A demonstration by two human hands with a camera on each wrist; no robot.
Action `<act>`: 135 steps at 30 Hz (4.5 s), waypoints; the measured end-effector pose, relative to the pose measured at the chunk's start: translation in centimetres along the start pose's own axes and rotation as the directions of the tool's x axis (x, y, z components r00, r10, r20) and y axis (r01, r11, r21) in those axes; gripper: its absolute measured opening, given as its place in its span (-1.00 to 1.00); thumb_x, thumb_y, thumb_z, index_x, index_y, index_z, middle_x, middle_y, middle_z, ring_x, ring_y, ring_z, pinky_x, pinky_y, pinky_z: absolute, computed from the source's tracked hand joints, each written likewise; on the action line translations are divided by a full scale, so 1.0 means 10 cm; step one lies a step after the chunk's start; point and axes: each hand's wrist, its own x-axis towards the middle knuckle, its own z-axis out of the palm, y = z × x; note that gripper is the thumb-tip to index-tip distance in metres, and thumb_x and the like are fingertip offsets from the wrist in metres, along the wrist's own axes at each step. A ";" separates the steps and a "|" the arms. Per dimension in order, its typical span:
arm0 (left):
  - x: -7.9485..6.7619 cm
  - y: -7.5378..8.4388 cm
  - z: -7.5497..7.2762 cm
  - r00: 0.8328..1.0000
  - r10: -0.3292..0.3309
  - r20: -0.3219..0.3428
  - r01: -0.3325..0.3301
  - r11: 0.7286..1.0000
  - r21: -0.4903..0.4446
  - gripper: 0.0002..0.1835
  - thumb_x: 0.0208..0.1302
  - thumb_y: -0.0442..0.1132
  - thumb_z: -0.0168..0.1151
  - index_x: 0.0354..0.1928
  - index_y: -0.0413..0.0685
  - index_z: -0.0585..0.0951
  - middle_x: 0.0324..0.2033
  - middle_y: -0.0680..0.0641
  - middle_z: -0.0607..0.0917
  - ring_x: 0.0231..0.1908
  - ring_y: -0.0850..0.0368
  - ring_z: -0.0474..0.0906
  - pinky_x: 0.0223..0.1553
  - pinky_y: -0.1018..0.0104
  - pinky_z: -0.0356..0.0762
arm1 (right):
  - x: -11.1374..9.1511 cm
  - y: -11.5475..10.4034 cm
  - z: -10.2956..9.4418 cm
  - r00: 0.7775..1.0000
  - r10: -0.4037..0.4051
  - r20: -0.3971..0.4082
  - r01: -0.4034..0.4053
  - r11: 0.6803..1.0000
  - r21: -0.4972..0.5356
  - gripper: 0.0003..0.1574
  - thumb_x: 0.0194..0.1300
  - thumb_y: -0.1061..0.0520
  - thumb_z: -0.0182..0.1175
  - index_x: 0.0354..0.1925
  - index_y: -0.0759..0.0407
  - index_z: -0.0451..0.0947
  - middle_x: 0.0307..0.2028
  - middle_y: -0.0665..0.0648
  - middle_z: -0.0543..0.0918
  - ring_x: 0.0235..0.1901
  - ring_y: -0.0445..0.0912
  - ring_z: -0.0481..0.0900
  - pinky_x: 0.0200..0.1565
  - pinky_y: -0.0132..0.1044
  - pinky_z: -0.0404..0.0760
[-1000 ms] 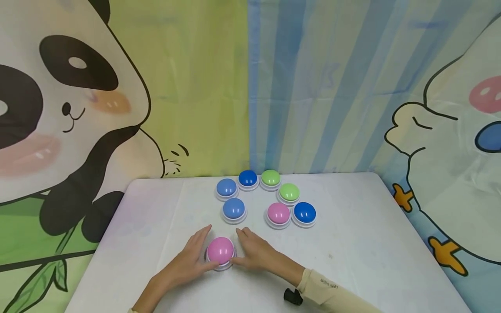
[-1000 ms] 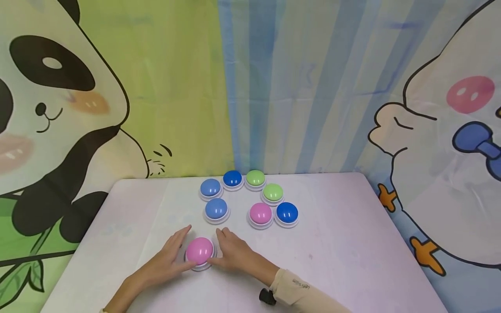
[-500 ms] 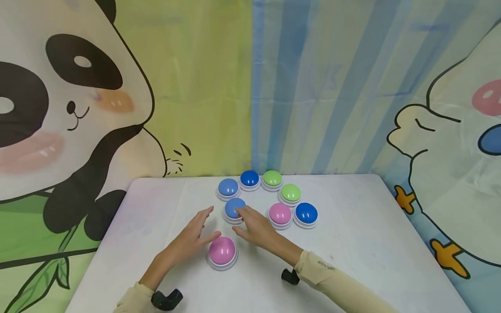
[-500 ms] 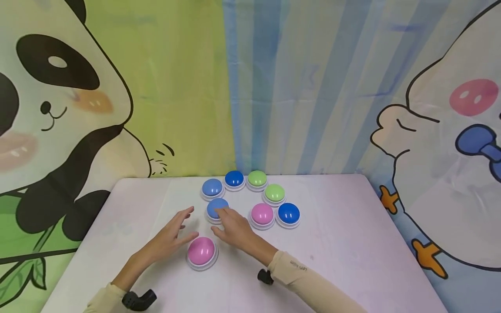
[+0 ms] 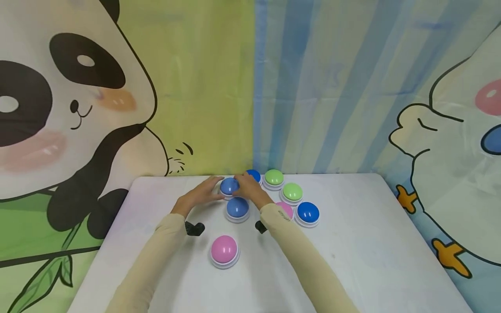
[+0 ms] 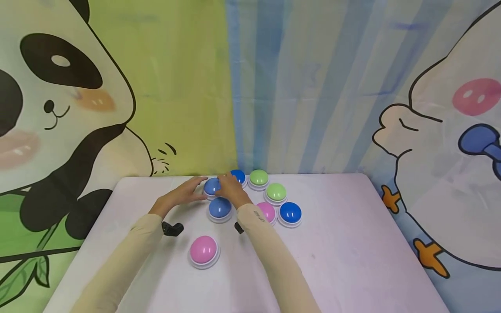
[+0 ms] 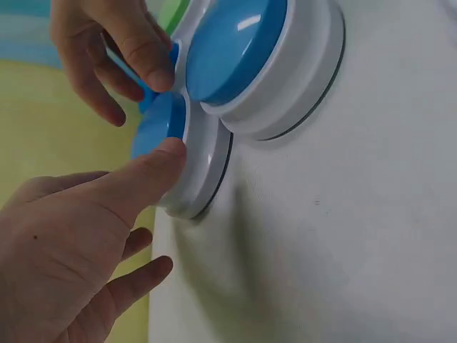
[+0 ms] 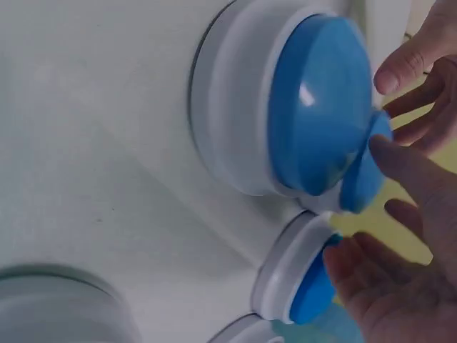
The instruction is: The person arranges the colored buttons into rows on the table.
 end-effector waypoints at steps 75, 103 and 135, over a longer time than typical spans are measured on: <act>0.22 0.66 0.14 0.984 0.089 -0.157 -0.109 0.987 -0.120 -0.13 -0.09 0.05 0.55 0.30 -0.12 0.46 0.11 -0.20 0.64 -0.23 0.09 0.72 -0.22 0.34 0.69 | -0.54 0.83 -0.25 0.918 -0.317 -0.239 0.362 0.916 0.174 -0.29 0.19 0.02 0.34 0.23 0.23 0.38 -0.01 0.28 0.42 0.03 0.10 0.52 0.02 -0.15 0.67; -0.48 1.33 0.47 0.978 0.099 -0.184 -0.093 0.995 0.045 -0.15 -0.21 0.16 0.57 0.21 0.00 0.56 0.07 -0.10 0.70 0.02 -0.03 0.66 0.00 0.10 0.66 | -1.52 0.78 -0.14 0.956 -0.229 -0.183 0.271 0.928 0.256 -0.13 0.02 -0.15 0.44 0.22 0.22 0.46 -0.10 0.11 0.48 -0.13 -0.13 0.50 -0.10 -0.29 0.69; -0.81 1.51 0.77 0.987 0.120 -0.109 -0.112 0.990 0.082 -0.16 -0.22 0.17 0.57 0.16 -0.06 0.56 -0.03 -0.03 0.73 -0.06 0.12 0.66 -0.04 0.25 0.67 | -1.95 0.80 0.15 0.953 -0.267 -0.146 0.299 0.910 0.287 -0.16 0.04 -0.08 0.44 0.22 0.25 0.45 -0.15 0.05 0.43 -0.09 -0.10 0.57 -0.17 -0.39 0.70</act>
